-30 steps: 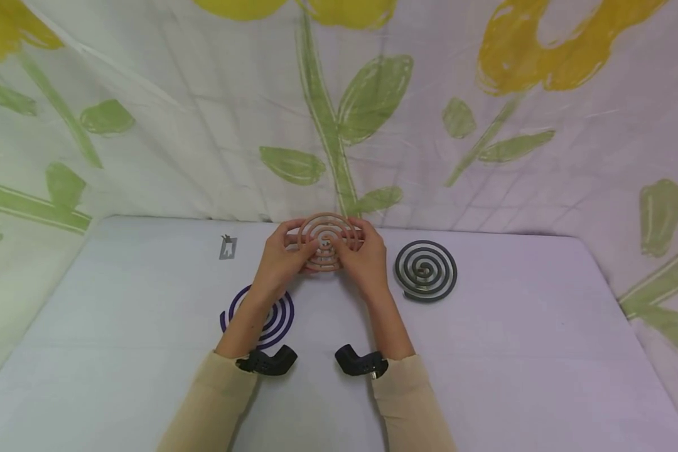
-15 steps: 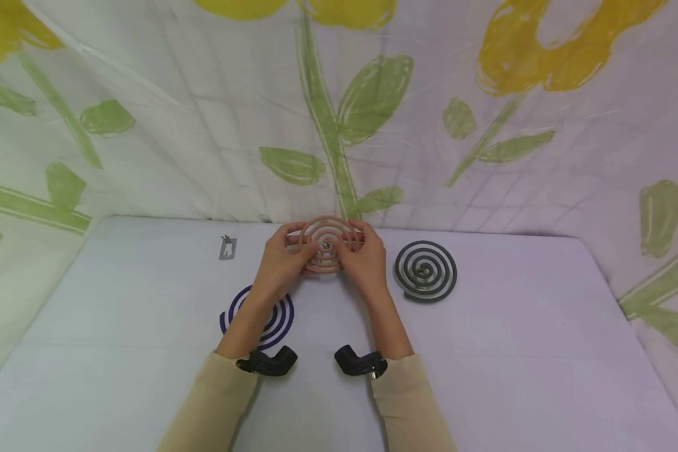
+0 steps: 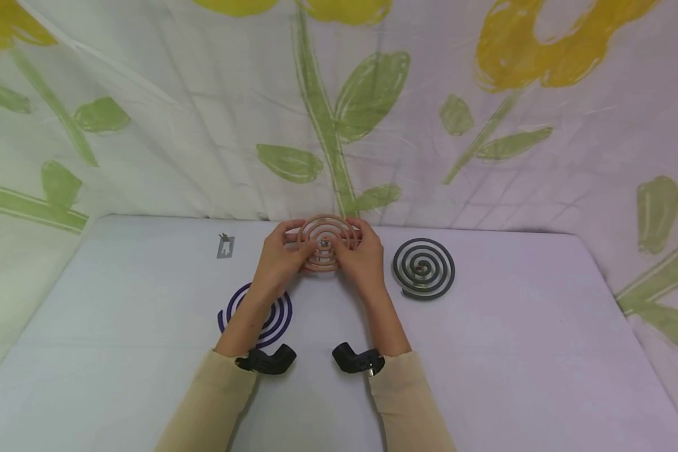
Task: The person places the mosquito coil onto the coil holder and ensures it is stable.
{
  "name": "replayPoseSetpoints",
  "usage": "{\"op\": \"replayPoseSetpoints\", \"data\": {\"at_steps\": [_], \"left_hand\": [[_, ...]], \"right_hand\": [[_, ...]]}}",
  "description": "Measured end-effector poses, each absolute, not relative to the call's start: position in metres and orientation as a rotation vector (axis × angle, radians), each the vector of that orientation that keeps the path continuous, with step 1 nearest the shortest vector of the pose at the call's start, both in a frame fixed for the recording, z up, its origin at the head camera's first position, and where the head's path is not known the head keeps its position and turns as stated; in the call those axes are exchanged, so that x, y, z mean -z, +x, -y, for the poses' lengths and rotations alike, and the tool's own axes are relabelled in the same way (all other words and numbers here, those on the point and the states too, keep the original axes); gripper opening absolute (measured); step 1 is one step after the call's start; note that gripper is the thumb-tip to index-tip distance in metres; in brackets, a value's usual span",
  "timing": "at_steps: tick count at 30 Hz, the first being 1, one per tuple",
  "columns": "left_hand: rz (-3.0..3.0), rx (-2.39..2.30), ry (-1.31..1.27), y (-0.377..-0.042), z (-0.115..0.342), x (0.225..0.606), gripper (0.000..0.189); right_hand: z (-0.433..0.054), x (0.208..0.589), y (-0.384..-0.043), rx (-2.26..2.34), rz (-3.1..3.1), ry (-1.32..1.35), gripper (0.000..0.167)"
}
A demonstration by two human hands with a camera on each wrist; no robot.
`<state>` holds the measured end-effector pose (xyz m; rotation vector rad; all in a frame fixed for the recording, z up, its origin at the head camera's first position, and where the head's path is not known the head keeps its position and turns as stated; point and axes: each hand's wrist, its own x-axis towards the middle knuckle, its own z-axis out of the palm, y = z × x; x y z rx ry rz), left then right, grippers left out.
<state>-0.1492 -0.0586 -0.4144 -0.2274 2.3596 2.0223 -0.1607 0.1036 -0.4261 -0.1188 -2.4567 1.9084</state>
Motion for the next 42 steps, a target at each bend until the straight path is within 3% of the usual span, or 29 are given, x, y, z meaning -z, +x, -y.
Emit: {"op": "replayPoseSetpoints", "data": {"at_steps": [42], "left_hand": [[-2.388, -2.0, -0.211, -0.1489, 0.0549, 0.417, 0.052]], "right_hand": [[-0.1049, 0.4278, -0.1634, -1.746, 2.508, -0.123, 0.052]]}}
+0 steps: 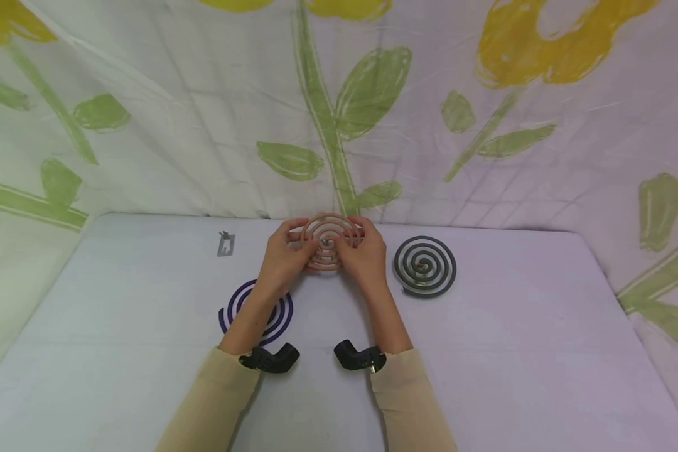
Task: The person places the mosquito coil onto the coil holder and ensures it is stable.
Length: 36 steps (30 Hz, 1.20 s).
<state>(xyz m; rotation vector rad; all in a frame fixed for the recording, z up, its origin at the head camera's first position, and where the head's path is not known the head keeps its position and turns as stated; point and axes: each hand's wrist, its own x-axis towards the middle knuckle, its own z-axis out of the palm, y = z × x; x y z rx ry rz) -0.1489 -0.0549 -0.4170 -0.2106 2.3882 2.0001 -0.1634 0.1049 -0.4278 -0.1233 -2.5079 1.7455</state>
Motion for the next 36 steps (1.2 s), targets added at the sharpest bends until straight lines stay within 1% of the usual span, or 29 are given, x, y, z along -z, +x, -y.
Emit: {"op": "replayPoseSetpoints", "data": {"at_steps": [36], "left_hand": [[-2.443, -1.95, -0.196, -0.148, 0.0561, 0.4149, 0.052]], "right_hand": [[-0.105, 0.4267, -0.1629, -1.802, 2.486, -0.122, 0.053]]}}
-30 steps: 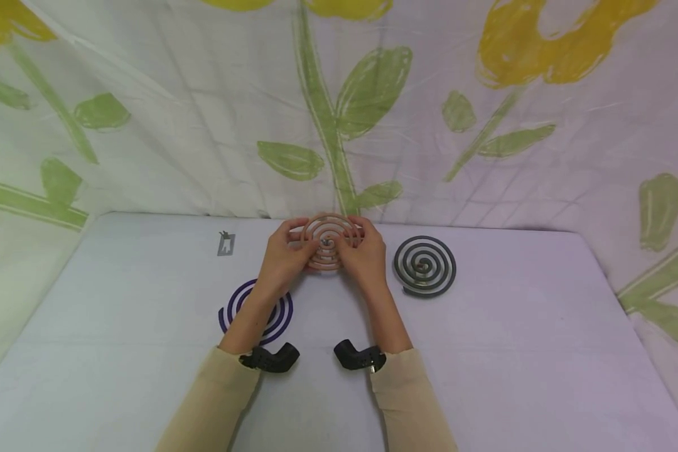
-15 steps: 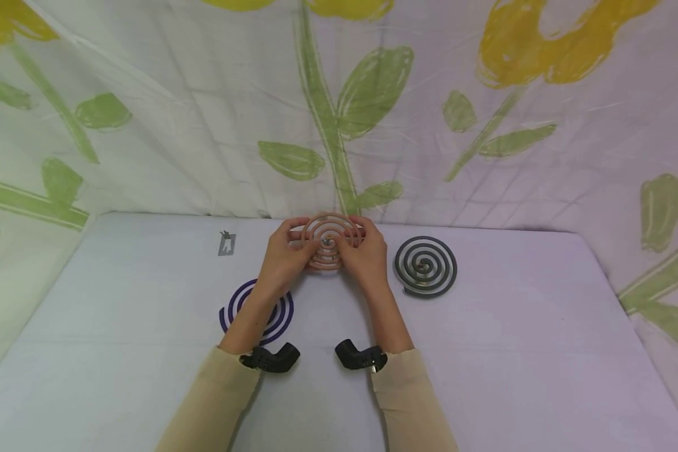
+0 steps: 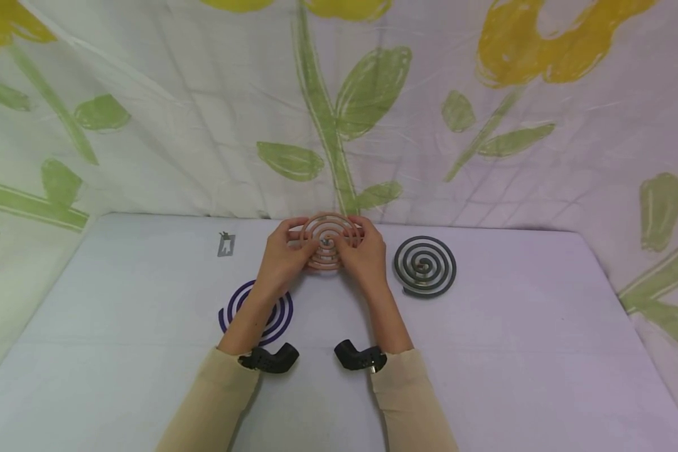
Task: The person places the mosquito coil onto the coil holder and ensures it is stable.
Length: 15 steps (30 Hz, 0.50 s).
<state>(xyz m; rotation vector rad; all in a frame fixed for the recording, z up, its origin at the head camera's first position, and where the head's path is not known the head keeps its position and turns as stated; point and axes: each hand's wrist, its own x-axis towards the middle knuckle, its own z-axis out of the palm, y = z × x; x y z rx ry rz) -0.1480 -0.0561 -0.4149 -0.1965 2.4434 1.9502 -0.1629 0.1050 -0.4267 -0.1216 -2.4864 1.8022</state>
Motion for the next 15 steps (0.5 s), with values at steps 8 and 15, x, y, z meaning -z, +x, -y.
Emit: {"op": "replayPoseSetpoints", "data": {"at_steps": [8, 15], "left_hand": [[-2.467, -1.943, -0.19, -0.1479, 0.0573, 0.4153, 0.051], [-2.441, -1.967, -0.184, -0.1481, 0.0574, 0.4167, 0.051]], "right_hand": [[-0.1054, 0.4272, -0.1638, -1.754, 2.539, -0.101, 0.054], [-0.1047, 0.4281, -0.1653, -1.724, 2.541, -0.087, 0.054]]}}
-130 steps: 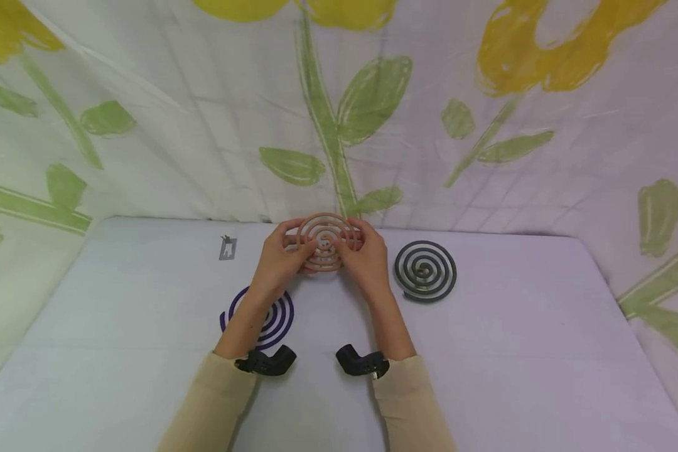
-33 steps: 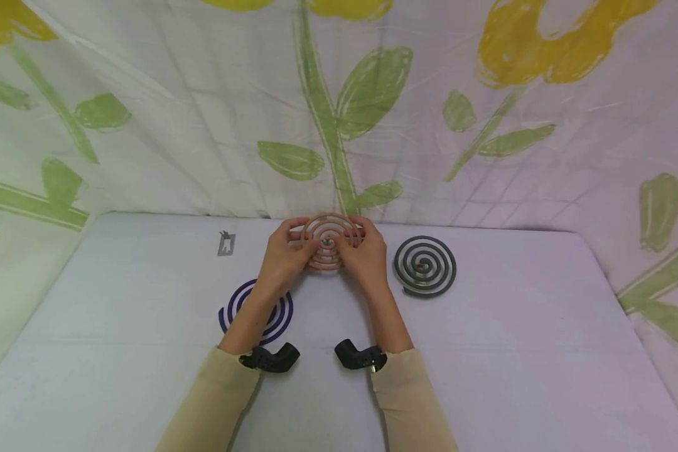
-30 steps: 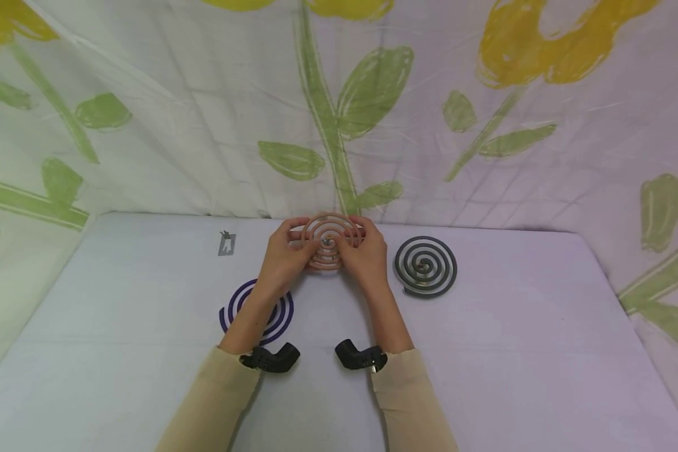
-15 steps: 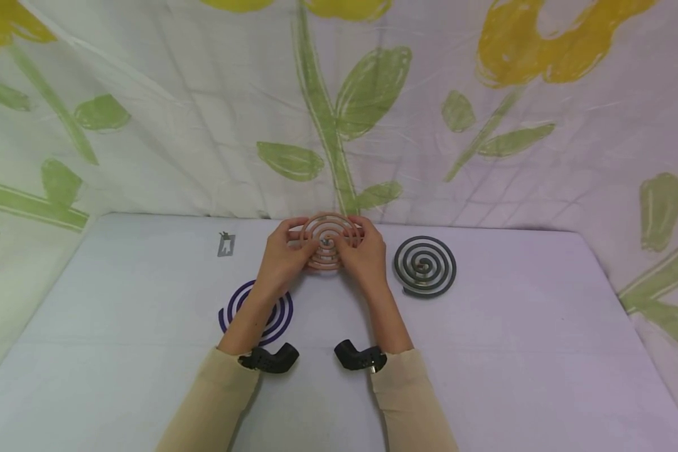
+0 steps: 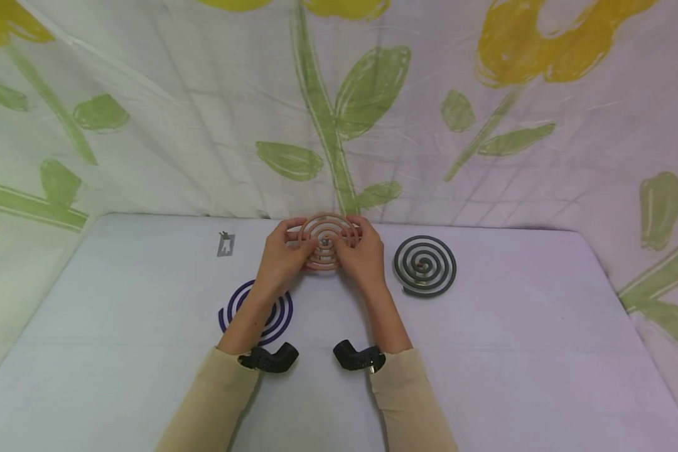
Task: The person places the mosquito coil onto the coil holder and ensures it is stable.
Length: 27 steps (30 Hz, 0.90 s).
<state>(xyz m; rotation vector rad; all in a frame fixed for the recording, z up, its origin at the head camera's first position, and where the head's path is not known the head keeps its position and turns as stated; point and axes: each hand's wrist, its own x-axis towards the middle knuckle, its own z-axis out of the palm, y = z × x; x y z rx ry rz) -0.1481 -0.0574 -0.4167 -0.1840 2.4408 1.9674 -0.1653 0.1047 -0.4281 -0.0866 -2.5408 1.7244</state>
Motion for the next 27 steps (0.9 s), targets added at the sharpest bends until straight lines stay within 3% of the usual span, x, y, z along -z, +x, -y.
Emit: {"op": "replayPoseSetpoints", "data": {"at_steps": [27], "left_hand": [[-2.431, -1.978, -0.207, -0.1492, 0.0583, 0.4166, 0.051]], "right_hand": [[-0.104, 0.4265, -0.1647, -1.697, 2.597, -0.084, 0.055]]}}
